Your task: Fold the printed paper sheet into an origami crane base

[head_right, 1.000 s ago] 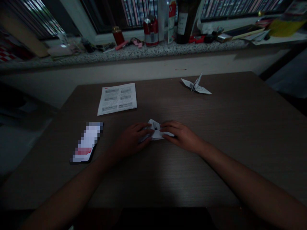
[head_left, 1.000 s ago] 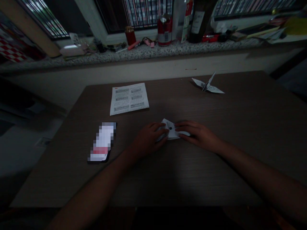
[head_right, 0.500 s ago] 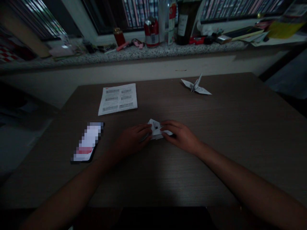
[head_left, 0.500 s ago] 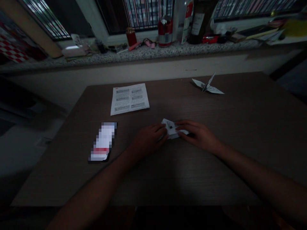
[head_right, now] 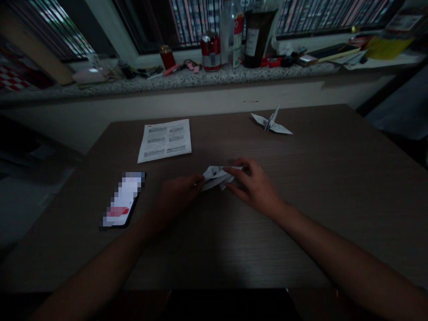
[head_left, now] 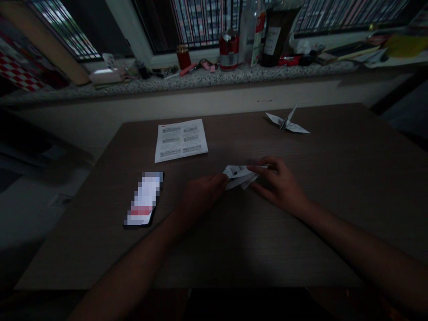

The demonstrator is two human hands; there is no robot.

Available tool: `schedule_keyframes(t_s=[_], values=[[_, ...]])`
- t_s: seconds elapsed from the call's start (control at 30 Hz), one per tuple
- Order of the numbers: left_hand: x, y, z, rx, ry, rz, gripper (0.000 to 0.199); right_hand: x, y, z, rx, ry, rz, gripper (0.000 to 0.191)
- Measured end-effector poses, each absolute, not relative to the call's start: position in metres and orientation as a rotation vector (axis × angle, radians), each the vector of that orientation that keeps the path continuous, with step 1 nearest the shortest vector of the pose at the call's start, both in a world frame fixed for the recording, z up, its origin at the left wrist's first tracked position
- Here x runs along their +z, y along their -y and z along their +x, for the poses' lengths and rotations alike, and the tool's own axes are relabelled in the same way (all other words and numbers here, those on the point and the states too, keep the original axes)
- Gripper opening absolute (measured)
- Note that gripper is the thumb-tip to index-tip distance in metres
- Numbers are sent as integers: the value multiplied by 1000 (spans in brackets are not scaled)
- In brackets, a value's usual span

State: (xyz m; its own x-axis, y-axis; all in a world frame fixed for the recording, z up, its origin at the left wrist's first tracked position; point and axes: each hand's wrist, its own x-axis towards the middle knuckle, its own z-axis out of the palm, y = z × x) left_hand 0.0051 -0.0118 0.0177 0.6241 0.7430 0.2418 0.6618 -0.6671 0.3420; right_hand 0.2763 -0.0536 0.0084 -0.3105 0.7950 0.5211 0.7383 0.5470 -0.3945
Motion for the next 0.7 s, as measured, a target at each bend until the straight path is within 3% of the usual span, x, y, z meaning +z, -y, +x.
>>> schedule_keyframes(t_s=[0.1, 0.23, 0.53, 0.7], values=[[17, 11, 4, 564, -1235, 2600, 20, 13, 58, 280, -7, 2068, -1305, 54], [18, 11, 5, 659, -1206, 2557, 18, 14, 62, 279, 161, 2226, -1187, 60], [19, 17, 10, 814, -1092, 2542, 19, 6, 61, 263, 169, 2359, -1066, 47], [18, 20, 15, 812, -1123, 2541, 21, 12, 61, 258, 62, 2324, -1137, 29]])
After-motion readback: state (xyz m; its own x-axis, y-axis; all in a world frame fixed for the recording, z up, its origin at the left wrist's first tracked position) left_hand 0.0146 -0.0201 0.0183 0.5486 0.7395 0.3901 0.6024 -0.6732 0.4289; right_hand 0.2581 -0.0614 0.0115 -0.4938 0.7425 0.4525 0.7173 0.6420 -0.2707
